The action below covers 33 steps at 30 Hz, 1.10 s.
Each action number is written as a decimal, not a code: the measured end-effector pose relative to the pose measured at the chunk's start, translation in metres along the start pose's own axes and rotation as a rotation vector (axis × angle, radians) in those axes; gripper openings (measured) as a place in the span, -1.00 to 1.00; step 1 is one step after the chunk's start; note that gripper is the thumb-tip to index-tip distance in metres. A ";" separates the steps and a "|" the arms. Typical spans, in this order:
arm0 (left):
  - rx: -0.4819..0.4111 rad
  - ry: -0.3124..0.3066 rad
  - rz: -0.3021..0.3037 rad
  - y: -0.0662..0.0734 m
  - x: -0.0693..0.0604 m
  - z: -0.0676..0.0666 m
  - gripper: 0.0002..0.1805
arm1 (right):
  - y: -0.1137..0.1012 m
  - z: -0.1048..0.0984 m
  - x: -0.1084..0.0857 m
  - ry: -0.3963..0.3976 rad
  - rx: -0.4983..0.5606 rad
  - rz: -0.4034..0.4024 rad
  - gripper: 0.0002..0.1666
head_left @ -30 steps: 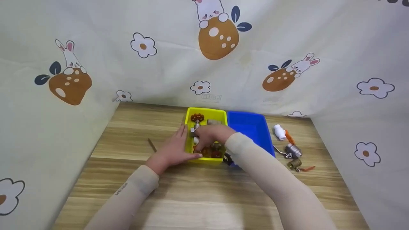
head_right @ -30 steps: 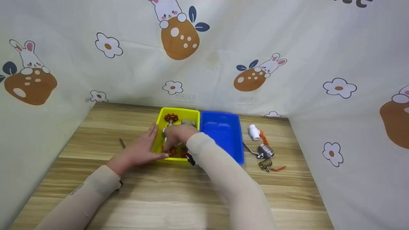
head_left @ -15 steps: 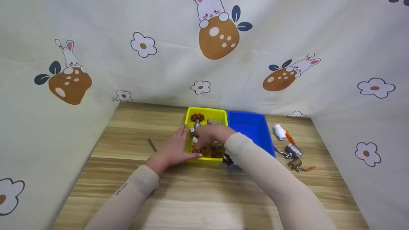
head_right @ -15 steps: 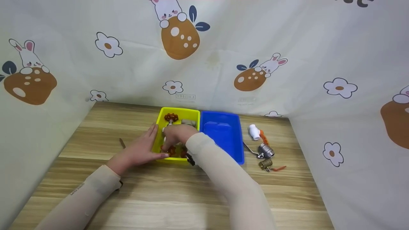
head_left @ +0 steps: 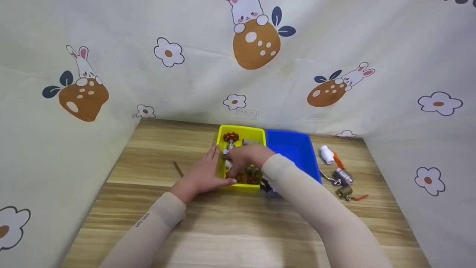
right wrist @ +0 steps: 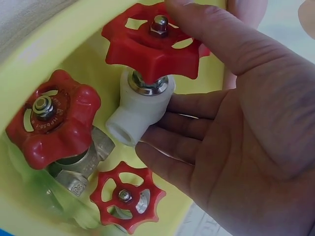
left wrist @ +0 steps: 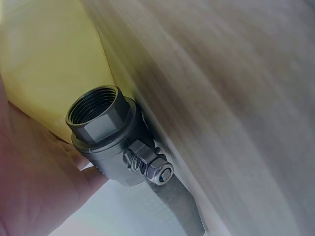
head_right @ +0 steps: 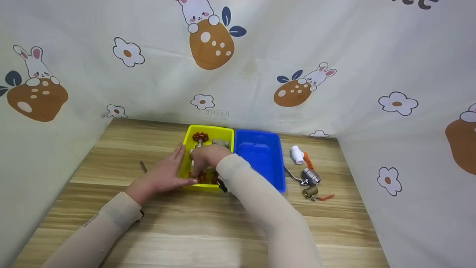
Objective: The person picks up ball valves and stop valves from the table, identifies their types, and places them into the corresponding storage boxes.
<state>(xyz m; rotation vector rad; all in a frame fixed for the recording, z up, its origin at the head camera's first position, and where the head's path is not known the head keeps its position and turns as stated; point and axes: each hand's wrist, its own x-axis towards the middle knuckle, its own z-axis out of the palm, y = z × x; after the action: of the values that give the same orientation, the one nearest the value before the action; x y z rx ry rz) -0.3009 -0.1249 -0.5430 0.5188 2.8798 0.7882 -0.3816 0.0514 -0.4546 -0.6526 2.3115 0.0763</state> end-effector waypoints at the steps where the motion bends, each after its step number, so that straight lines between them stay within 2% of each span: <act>1: -0.002 -0.001 0.002 0.001 0.000 0.000 0.56 | 0.000 0.000 0.000 -0.001 0.005 0.004 0.07; 10: -0.038 -0.001 0.011 0.002 -0.002 -0.001 0.53 | -0.001 0.000 -0.004 0.006 0.032 0.038 0.08; 23: -0.027 -0.009 -0.001 0.001 -0.001 -0.001 0.54 | 0.002 -0.001 -0.005 -0.015 0.089 0.032 0.14; 29: -0.027 -0.001 0.005 0.002 -0.001 -0.001 0.54 | 0.004 -0.003 -0.006 0.002 0.079 -0.002 0.08; 33: -0.022 -0.013 -0.012 0.002 -0.001 -0.001 0.54 | 0.008 -0.002 -0.008 0.029 0.057 -0.037 0.00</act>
<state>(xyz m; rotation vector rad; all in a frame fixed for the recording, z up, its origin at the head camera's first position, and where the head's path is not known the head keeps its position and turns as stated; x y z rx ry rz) -0.2995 -0.1243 -0.5407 0.5010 2.8565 0.8109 -0.3818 0.0619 -0.4491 -0.6717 2.3194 -0.0167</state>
